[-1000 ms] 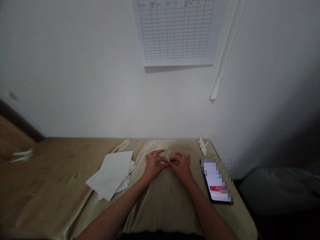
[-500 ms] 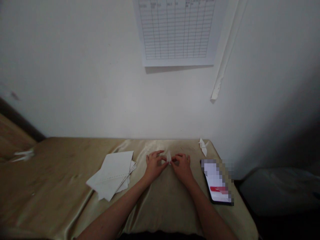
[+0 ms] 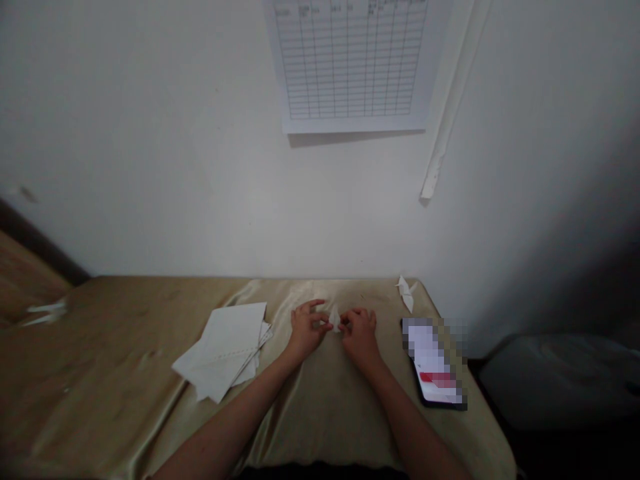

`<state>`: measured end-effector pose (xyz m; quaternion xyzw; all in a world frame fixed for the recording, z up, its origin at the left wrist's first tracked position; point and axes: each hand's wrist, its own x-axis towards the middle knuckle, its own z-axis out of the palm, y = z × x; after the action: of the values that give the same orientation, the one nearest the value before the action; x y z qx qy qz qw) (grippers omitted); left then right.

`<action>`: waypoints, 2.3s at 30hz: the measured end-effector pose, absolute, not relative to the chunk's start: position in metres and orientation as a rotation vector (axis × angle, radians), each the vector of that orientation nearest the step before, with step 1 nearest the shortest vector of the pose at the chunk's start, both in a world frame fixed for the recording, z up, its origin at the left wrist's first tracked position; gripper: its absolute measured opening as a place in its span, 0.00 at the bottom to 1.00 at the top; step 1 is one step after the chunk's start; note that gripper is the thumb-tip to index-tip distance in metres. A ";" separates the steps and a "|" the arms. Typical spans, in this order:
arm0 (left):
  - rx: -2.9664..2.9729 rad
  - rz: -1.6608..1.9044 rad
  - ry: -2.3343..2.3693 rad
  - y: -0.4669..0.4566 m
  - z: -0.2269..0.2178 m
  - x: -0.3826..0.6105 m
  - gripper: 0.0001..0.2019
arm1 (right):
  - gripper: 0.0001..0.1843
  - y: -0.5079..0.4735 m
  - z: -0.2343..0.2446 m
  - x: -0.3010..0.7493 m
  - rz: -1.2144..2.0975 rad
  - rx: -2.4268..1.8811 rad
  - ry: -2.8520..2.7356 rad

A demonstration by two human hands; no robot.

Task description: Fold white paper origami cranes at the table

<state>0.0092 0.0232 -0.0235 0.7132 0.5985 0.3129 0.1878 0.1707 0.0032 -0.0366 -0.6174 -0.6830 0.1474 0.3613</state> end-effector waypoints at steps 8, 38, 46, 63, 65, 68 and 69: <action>2.023 0.915 1.681 0.023 -0.028 0.009 0.05 | 0.08 0.005 -0.036 0.178 0.398 -1.569 -1.753; 2.062 0.956 1.661 0.024 -0.030 0.007 0.06 | 0.17 0.012 -0.038 0.188 0.454 -1.448 -1.753; 2.072 1.058 1.668 0.027 -0.034 0.007 0.10 | 0.13 0.015 -0.042 0.190 0.459 -1.461 -1.696; 2.028 1.030 1.667 0.023 -0.024 0.008 0.03 | 0.07 0.014 -0.042 0.191 0.506 -1.467 -1.635; 2.032 1.039 1.660 0.023 -0.025 0.007 0.03 | 0.07 0.014 -0.041 0.191 0.490 -1.454 -1.651; 2.052 1.044 1.649 0.024 -0.027 0.007 0.04 | 0.07 0.014 -0.038 0.191 0.493 -1.392 -1.722; 2.061 1.044 1.645 0.024 -0.027 0.007 0.04 | 0.07 0.014 -0.037 0.191 0.496 -1.381 -1.734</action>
<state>0.0068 0.0245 -0.0275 0.7181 0.5734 0.3637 0.1523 0.1906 0.0143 -0.0375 -0.5515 -0.6921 0.1979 0.4215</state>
